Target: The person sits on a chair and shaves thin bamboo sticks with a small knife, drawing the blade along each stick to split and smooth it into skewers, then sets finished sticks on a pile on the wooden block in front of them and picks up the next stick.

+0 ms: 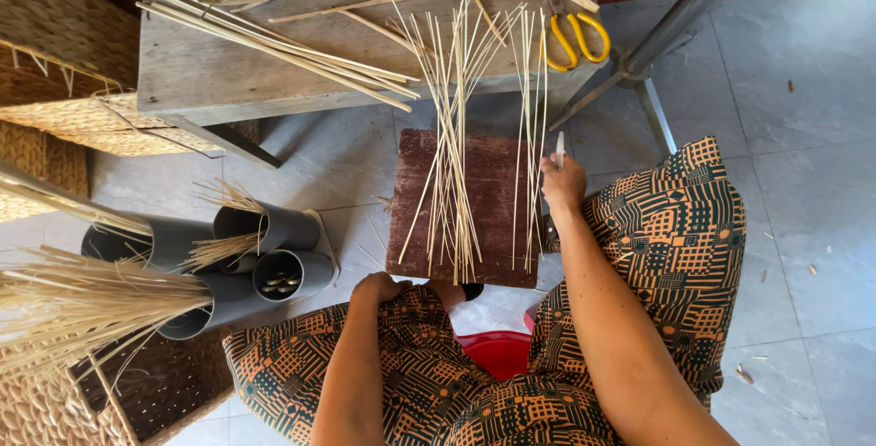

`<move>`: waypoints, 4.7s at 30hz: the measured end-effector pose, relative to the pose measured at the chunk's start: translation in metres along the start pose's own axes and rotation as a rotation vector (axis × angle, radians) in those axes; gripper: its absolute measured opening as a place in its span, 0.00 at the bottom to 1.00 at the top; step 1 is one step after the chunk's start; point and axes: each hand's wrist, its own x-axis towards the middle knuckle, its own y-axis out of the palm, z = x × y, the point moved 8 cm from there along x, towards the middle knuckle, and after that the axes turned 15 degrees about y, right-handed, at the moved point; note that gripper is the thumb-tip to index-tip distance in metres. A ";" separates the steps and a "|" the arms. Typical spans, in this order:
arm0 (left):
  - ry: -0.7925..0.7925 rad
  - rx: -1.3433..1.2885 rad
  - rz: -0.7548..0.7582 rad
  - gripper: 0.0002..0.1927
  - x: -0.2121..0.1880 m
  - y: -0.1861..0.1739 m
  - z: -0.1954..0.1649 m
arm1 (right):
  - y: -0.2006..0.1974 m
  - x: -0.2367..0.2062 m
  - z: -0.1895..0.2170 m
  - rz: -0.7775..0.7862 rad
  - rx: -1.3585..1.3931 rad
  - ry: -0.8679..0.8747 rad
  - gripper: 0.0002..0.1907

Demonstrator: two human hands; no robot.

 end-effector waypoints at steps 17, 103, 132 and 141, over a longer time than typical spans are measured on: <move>-0.081 0.038 0.000 0.44 -0.003 0.003 0.002 | 0.014 -0.011 0.011 0.007 -0.168 -0.131 0.23; 0.052 0.126 -0.216 0.40 -0.016 0.004 -0.032 | 0.070 -0.084 0.044 0.233 -0.129 -0.388 0.12; 0.635 -0.647 -1.150 0.12 -0.178 -0.068 -0.121 | 0.060 -0.194 0.037 1.091 0.284 -0.308 0.10; 0.598 -0.637 -1.101 0.11 -0.225 -0.063 -0.127 | -0.001 -0.219 0.062 1.331 0.167 -0.433 0.25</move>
